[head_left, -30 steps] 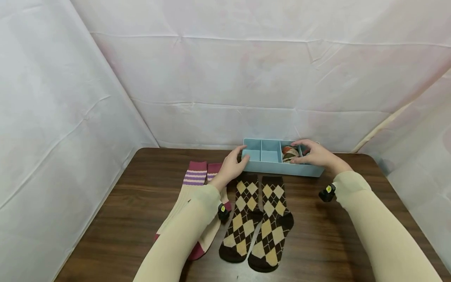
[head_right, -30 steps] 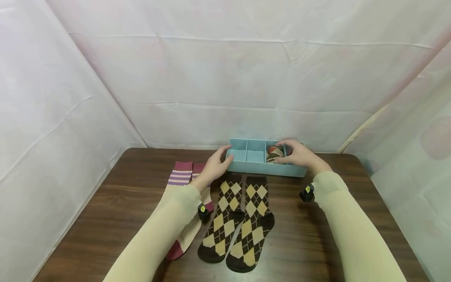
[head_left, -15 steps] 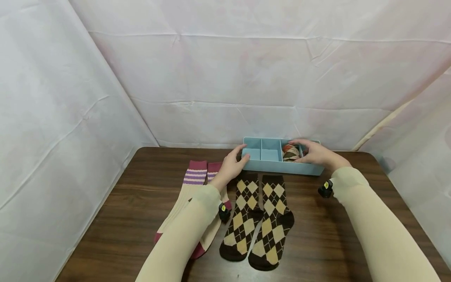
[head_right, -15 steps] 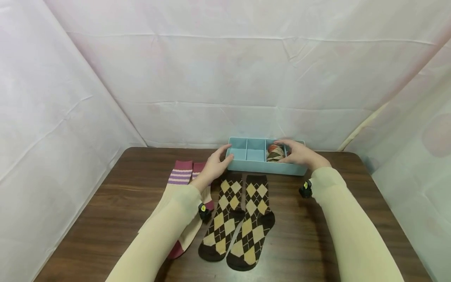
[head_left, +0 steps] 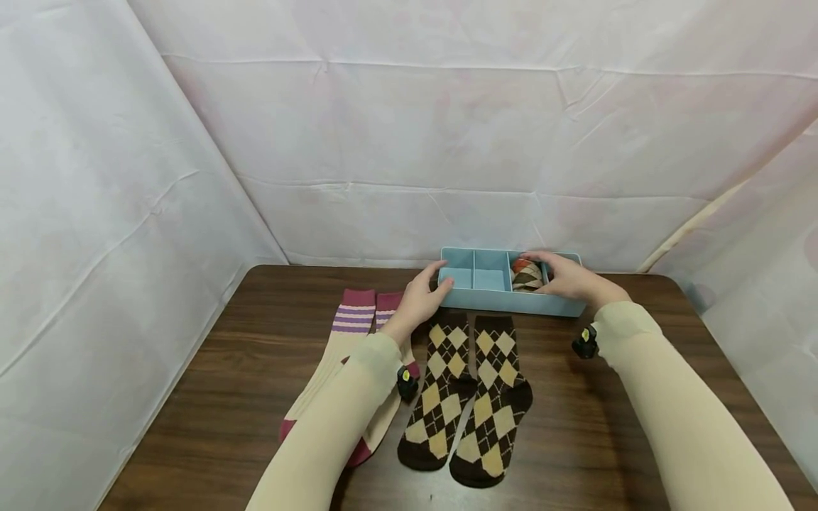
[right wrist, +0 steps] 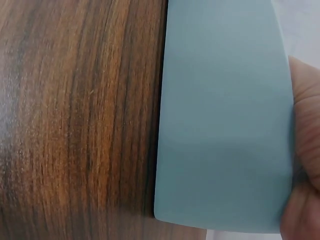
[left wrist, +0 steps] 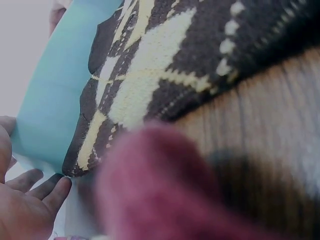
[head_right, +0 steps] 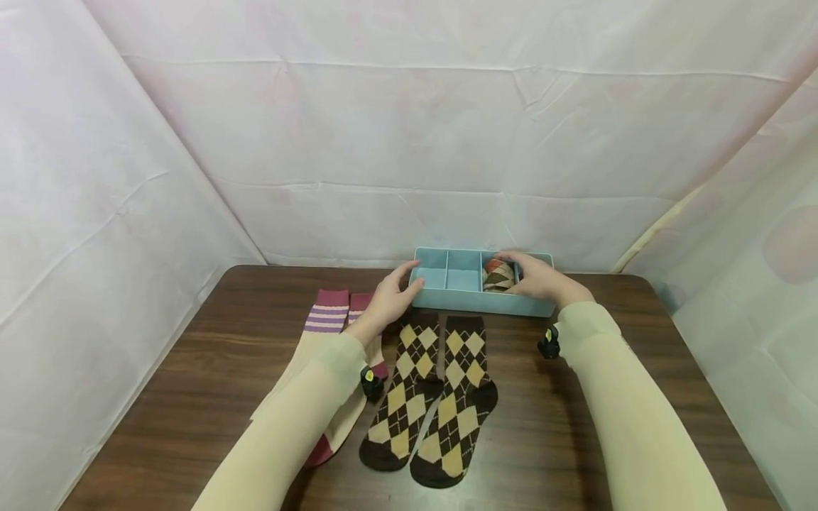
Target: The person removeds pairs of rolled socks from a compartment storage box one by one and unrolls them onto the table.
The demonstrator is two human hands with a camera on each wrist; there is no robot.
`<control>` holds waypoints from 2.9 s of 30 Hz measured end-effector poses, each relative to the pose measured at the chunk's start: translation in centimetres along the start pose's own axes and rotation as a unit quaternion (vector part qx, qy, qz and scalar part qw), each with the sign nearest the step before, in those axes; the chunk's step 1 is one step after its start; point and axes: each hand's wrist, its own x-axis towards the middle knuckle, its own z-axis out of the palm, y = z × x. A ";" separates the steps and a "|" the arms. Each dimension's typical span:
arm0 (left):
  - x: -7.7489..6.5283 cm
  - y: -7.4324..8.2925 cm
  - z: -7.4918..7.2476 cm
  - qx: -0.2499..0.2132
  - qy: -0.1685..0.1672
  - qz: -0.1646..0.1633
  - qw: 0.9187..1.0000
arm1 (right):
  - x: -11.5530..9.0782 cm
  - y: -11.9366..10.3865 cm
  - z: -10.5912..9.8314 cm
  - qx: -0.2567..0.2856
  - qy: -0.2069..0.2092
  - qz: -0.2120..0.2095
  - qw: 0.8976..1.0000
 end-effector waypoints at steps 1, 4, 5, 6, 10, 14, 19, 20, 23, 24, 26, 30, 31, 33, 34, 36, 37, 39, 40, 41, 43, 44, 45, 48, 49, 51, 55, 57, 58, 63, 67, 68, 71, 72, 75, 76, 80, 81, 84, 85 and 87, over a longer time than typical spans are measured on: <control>0.0 0.0 0.0 0.000 0.000 0.000 1.000 | 0.0 0.0 0.0 0.001 0.000 0.001 1.000; 0.1 0.0 0.1 -0.004 -0.001 -0.001 1.000 | 0.1 0.1 0.0 0.002 0.000 0.005 1.000; 0.1 -0.1 0.1 -0.005 -0.002 -0.001 1.000 | 0.1 0.1 0.0 0.001 0.000 0.006 1.000; 0.1 -0.1 0.1 -0.007 -0.003 -0.001 1.000 | 0.2 0.1 0.0 0.001 -0.001 0.006 1.000; 0.1 -0.1 0.1 -0.007 -0.006 0.002 1.000 | 0.1 0.1 0.0 0.002 -0.006 0.008 1.000; 0.1 0.0 0.1 -0.011 -0.009 0.001 1.000 | 0.2 0.1 0.0 0.005 -0.009 0.013 1.000; 0.1 -0.1 0.0 -0.017 -0.010 -0.003 1.000 | 0.2 0.0 0.0 0.001 -0.007 0.012 1.000; 0.1 -0.1 0.0 -0.019 -0.010 -0.003 1.000 | 0.2 -0.1 0.0 0.000 -0.006 0.011 1.000; 0.1 -0.1 -0.1 -0.018 -0.008 -0.003 1.000 | 0.2 -0.2 -0.1 -0.001 -0.001 0.005 1.000; 0.1 -0.1 -0.1 -0.019 -0.007 -0.003 1.000 | 0.3 -0.2 -0.1 -0.002 0.001 0.004 1.000; 0.1 -0.1 -0.1 -0.021 -0.006 -0.004 1.000 | 0.3 -0.3 0.0 -0.005 0.006 0.002 1.000; -0.1 -0.1 0.0 -0.021 -0.005 -0.009 1.000 | 0.2 -0.2 0.2 -0.005 0.017 0.007 1.000; -0.1 -0.1 0.0 -0.021 -0.004 -0.009 1.000 | 0.1 -0.1 0.3 -0.002 0.020 0.008 1.000; -0.2 -0.1 0.0 -0.019 -0.003 -0.008 1.000 | 0.0 0.0 0.4 0.007 0.028 0.011 1.000; -0.2 0.0 0.1 -0.019 -0.003 -0.006 1.000 | -0.1 0.1 0.4 0.010 0.033 0.011 0.999; -0.2 0.0 0.2 -0.018 -0.002 -0.005 1.000 | -0.2 0.2 0.4 0.024 0.044 0.015 0.999; -0.2 0.0 0.2 -0.018 -0.001 -0.004 1.000 | -0.3 0.3 0.4 0.031 0.050 0.016 0.998; -0.3 0.0 0.3 -0.018 -0.002 -0.004 1.000 | -0.5 0.3 0.4 0.047 0.066 0.018 0.997; -0.3 0.0 0.3 -0.020 -0.002 -0.004 1.000 | -0.6 0.3 0.4 0.059 0.075 0.019 0.995; -0.3 0.0 0.4 -0.021 -0.002 -0.004 1.000 | -0.8 0.3 0.4 0.073 0.085 0.017 0.994; -0.3 0.0 0.4 -0.023 -0.001 -0.005 1.000 | -1.0 0.3 0.4 0.094 0.107 0.014 0.990; -0.3 0.1 0.4 -0.023 0.000 -0.006 1.000 | -1.2 0.3 0.4 0.102 0.120 0.009 0.987; -0.4 0.1 0.4 -0.024 0.001 -0.007 1.000 | -1.3 0.3 0.4 0.109 0.132 0.005 0.985; -0.5 0.2 0.5 -0.022 -0.001 -0.013 1.000 | -2.0 0.0 0.3 0.131 0.161 -0.002 0.978; -0.5 0.2 0.5 -0.021 -0.003 -0.015 1.000 | -2.3 -0.2 0.2 0.136 0.168 -0.007 0.976; -0.6 0.3 0.6 -0.018 -0.007 -0.016 1.000 | -2.9 -0.9 -0.1 0.153 0.178 -0.018 0.972; -0.4 0.3 0.7 -0.020 -0.009 -0.012 1.000 | -4.5 -2.6 -1.0 0.182 0.193 -0.060 0.962; -0.3 0.3 0.7 -0.023 -0.008 -0.009 1.000 | -5.2 -3.4 -1.3 0.197 0.200 -0.081 0.956; -0.2 0.3 0.7 -0.026 -0.007 -0.007 1.000 | -5.5 -3.8 -1.4 0.203 0.205 -0.090 0.953; -0.2 0.2 0.6 -0.028 -0.007 -0.005 1.000 | -7.0 -5.0 -0.7 0.223 0.217 -0.129 0.942; -0.1 0.1 0.5 -0.022 -0.012 -0.004 1.000 | -7.9 -5.3 0.9 0.266 0.215 -0.153 0.927; -0.1 0.1 0.5 -0.022 -0.012 -0.003 1.000 | -8.1 -5.4 1.3 0.280 0.213 -0.161 0.922; 0.0 0.1 0.4 -0.024 -0.010 -0.004 1.000 | -8.6 -5.5 2.4 0.319 0.203 -0.185 0.907; -0.1 0.1 0.3 -0.025 -0.009 -0.004 1.000 | -8.7 -5.6 2.7 0.325 0.201 -0.192 0.904; -0.1 0.0 0.2 -0.025 -0.007 -0.008 1.000 | -9.2 -5.6 3.5 0.333 0.196 -0.207 0.899; -0.2 -0.1 0.2 -0.025 -0.007 -0.009 1.000 | -9.3 -5.7 3.8 0.335 0.195 -0.209 0.898; -0.1 -0.2 0.2 -0.027 -0.005 -0.009 1.000 | -9.7 -5.5 4.3 0.340 0.182 -0.208 0.899; -0.1 -0.2 0.2 -0.028 -0.003 -0.010 1.000 | -9.8 -5.4 4.4 0.339 0.178 -0.205 0.901; 0.0 -0.2 0.2 -0.029 0.002 -0.010 1.000 | -9.9 -4.9 4.3 0.328 0.170 -0.194 0.909; 0.0 -0.2 0.2 -0.028 0.003 -0.011 1.000 | -10.0 -4.7 4.3 0.326 0.166 -0.192 0.911; 0.1 -0.2 0.2 -0.021 0.004 -0.012 1.000 | -10.1 -4.4 4.2 0.322 0.159 -0.189 0.914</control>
